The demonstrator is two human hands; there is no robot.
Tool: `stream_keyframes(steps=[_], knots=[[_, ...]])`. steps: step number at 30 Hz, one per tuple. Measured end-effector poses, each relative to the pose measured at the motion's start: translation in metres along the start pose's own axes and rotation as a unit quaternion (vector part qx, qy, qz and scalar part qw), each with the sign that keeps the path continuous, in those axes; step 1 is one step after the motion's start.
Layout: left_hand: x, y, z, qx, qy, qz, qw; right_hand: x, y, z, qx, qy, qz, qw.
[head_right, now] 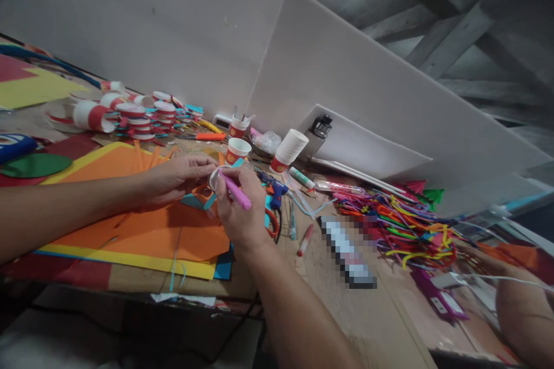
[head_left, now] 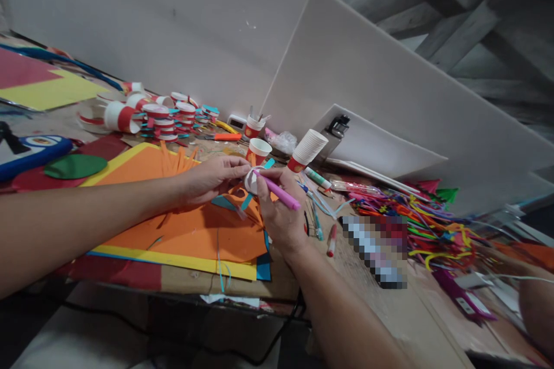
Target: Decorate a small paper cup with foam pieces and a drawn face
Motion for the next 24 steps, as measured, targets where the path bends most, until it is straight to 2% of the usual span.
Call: stream_keyframes(steps=[4, 16, 24], knots=[[-0.0013, 0.0004, 0.0011, -0.001, -0.006, 0.009, 1.0, -0.0006, 0.0, -0.0003, -0.004, -0.006, -0.006, 1.0], [0.0009, -0.0018, -0.0012, -0.003, -0.008, -0.003, 1.0, -0.0008, -0.0008, -0.0039, 0.009, -0.008, 0.0, 1.0], [0.0027, -0.0018, -0.0015, -0.004, -0.013, -0.016, 1.0, -0.001, -0.0014, -0.0047, 0.012, -0.01, -0.017, 1.0]])
Point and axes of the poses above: each hand's wrist, its own y-axis away from the middle knuckle, its own x-axis out of the back of the hand, z = x × y, the point moved 1 cm from there along -y, towards the middle knuckle, and after that the axes turned 2 degrees about -y, right-handed, at the moved point
